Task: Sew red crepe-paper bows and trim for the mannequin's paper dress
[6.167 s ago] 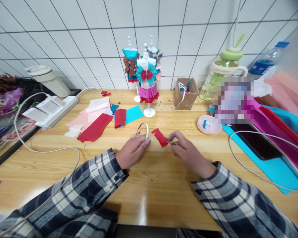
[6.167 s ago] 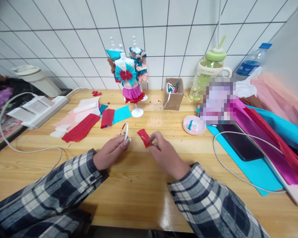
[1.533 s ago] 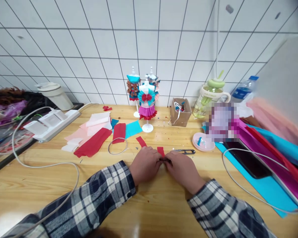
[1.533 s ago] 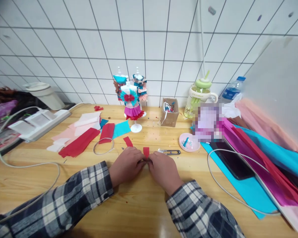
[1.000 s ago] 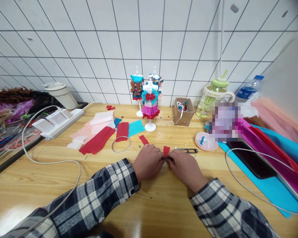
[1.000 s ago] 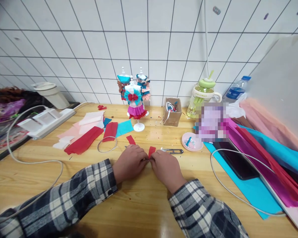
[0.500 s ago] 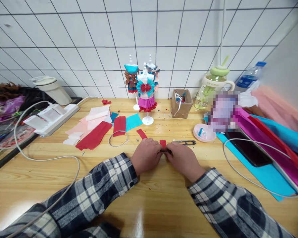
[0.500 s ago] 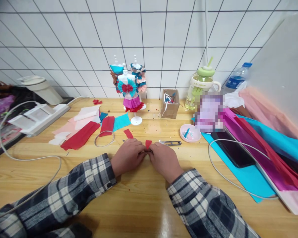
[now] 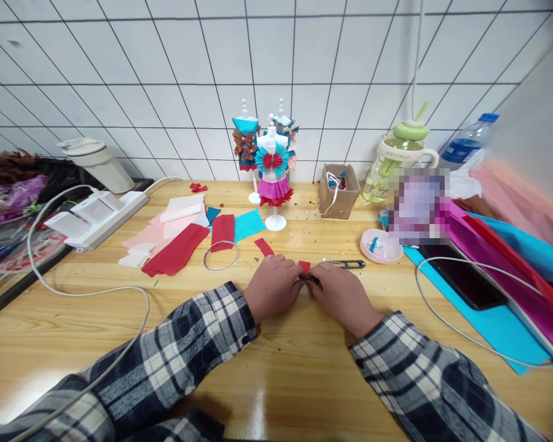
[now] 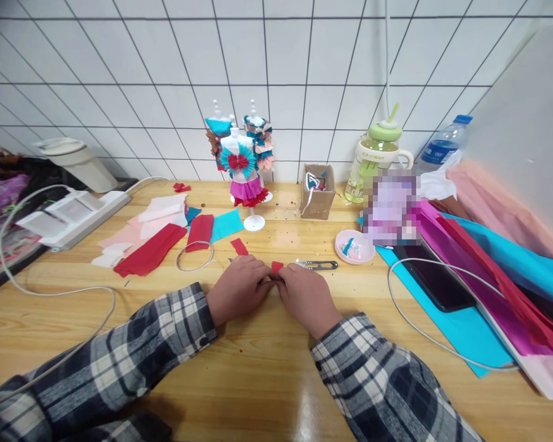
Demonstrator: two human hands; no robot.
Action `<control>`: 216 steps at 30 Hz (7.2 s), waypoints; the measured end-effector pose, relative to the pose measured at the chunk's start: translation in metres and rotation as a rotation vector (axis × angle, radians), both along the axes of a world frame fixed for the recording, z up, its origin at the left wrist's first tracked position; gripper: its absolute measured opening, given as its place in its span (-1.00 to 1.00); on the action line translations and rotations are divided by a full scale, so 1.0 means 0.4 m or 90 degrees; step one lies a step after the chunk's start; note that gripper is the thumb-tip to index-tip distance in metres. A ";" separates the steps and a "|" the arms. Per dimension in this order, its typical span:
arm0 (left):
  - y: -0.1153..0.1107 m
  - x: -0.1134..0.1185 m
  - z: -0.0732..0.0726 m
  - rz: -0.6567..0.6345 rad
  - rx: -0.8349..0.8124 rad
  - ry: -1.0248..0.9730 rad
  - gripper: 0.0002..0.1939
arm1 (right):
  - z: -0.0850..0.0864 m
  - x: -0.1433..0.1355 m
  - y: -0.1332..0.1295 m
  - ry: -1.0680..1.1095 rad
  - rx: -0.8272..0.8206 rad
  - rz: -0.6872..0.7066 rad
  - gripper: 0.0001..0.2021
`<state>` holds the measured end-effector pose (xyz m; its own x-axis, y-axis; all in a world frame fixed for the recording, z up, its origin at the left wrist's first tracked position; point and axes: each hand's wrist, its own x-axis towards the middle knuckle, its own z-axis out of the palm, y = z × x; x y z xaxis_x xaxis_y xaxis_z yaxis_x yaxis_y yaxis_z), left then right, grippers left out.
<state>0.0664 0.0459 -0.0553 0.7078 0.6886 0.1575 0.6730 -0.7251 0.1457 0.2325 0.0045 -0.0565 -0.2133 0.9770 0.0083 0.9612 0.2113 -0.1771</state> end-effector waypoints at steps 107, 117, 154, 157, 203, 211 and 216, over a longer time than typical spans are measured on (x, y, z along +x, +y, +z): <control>0.018 -0.008 -0.004 -0.052 0.005 -0.001 -0.78 | 0.014 0.038 0.000 0.070 0.047 0.012 -0.75; 0.021 -0.011 -0.007 -0.047 0.001 0.002 -0.78 | 0.018 0.040 -0.005 0.028 0.029 0.031 -0.65; 0.019 -0.006 -0.002 -0.046 0.002 -0.001 -0.80 | 0.016 0.029 -0.004 0.028 0.020 0.020 -0.81; 0.015 -0.004 0.001 -0.040 -0.002 0.001 -0.81 | 0.011 0.023 -0.004 0.023 0.019 0.034 -0.83; 0.004 -0.002 0.003 -0.058 0.003 0.001 -0.78 | -0.016 0.028 0.004 0.113 -0.002 0.023 -0.83; 0.008 0.000 0.002 -0.060 0.006 -0.001 -0.78 | -0.014 0.026 0.002 0.119 -0.006 0.015 -0.81; 0.006 0.002 0.002 -0.049 -0.003 -0.001 -0.81 | -0.014 0.027 0.005 0.125 -0.017 0.021 -0.82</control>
